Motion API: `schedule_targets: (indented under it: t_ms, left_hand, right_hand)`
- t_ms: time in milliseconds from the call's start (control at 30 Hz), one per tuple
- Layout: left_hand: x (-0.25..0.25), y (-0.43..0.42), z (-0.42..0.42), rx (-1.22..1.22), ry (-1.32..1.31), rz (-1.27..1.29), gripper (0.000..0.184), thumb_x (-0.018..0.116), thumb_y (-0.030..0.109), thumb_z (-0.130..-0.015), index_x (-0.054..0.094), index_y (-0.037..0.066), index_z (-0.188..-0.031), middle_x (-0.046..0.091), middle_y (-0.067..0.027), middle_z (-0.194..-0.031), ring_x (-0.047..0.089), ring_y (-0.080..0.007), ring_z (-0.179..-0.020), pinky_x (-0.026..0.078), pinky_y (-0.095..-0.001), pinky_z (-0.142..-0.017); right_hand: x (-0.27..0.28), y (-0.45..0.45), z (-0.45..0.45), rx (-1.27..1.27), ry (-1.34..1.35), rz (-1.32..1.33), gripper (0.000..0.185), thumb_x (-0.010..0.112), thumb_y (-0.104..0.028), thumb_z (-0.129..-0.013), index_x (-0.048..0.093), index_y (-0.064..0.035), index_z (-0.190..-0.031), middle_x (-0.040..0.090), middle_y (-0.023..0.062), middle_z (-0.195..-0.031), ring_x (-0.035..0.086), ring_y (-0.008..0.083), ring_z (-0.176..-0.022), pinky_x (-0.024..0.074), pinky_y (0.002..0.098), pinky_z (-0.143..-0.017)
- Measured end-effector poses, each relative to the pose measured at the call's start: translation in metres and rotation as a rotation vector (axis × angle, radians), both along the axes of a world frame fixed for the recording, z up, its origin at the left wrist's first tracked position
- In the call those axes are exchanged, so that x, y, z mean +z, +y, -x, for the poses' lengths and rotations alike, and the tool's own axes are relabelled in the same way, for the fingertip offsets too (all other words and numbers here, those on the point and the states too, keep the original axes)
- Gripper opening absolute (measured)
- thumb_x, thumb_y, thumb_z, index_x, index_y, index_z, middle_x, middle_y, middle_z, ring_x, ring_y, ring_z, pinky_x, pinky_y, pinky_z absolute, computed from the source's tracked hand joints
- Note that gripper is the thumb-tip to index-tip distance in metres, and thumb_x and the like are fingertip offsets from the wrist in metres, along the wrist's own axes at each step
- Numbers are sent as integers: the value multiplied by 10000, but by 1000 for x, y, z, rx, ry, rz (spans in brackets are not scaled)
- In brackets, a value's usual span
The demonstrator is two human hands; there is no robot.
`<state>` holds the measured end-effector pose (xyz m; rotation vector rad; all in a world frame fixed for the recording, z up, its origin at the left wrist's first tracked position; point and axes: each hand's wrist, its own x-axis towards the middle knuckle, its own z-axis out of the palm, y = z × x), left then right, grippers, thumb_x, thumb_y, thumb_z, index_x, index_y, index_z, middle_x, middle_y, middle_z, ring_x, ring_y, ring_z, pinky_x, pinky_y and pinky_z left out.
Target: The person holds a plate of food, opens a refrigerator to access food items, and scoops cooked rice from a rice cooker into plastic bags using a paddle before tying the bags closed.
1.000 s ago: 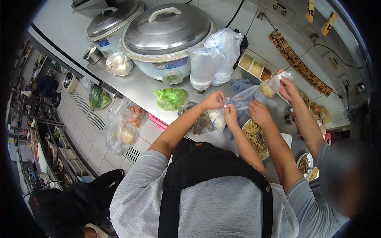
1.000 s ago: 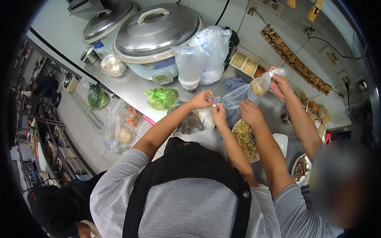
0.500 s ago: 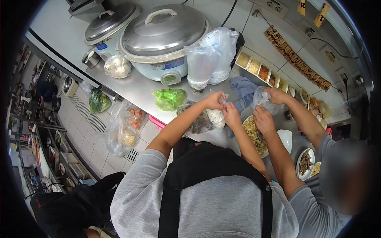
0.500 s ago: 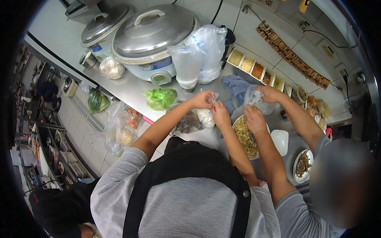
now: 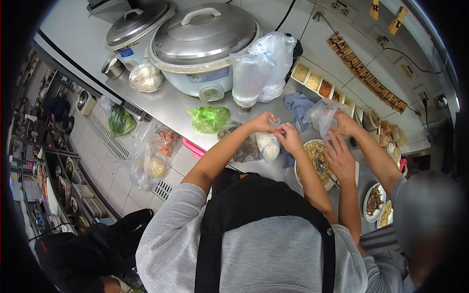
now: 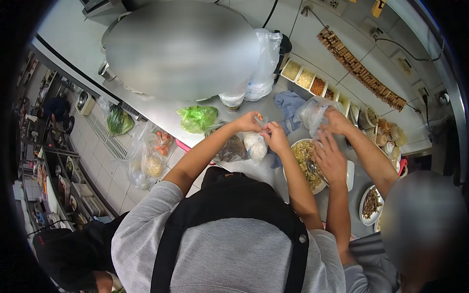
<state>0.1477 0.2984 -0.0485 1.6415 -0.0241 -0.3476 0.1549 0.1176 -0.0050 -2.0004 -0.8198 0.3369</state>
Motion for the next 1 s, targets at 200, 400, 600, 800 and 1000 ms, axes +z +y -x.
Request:
schedule_targets:
  t_ms: [200,400,600,800,1000]
  left_hand:
    - [11,-10,4,-40,-192,-166,405,677,36,-626,438,26,-953,596,-78,-698,578,-114,-617,471,-259,-547]
    - [0,-9,14,-40,-288,-103,396,675,16,-627,440,49,-944,584,-64,-690,561,-95,-623,466,-247,-566]
    - [-5,-5,13,24,-199,-5,388,672,13,-633,444,57,-944,582,-52,-703,553,-86,-637,460,-235,-580]
    - [3,-11,14,-5,-213,-23,369,655,-3,-648,446,55,-946,583,-51,-722,555,-86,-645,462,-232,-586]
    - [7,-12,12,-60,-349,-27,316,624,-12,-681,439,41,-930,576,-57,-759,556,-97,-684,466,-242,-606]
  right_hand:
    - [-8,5,7,0,-371,438,136,570,-105,-752,517,-7,-830,520,169,-943,484,339,-945,414,412,-778]
    - [-17,-12,-7,179,37,235,102,555,-98,-785,504,-19,-824,523,97,-776,509,206,-725,414,321,-653]
    - [-3,-7,10,36,-55,52,187,636,-120,-748,487,-21,-800,501,57,-700,474,148,-601,415,279,-567]
    - [8,2,20,-71,-447,293,158,628,-123,-708,540,-17,-787,571,134,-819,544,333,-761,431,402,-678]
    - [-16,-9,4,-74,60,23,119,601,-114,-768,547,-14,-803,544,89,-718,529,192,-651,429,301,-602]
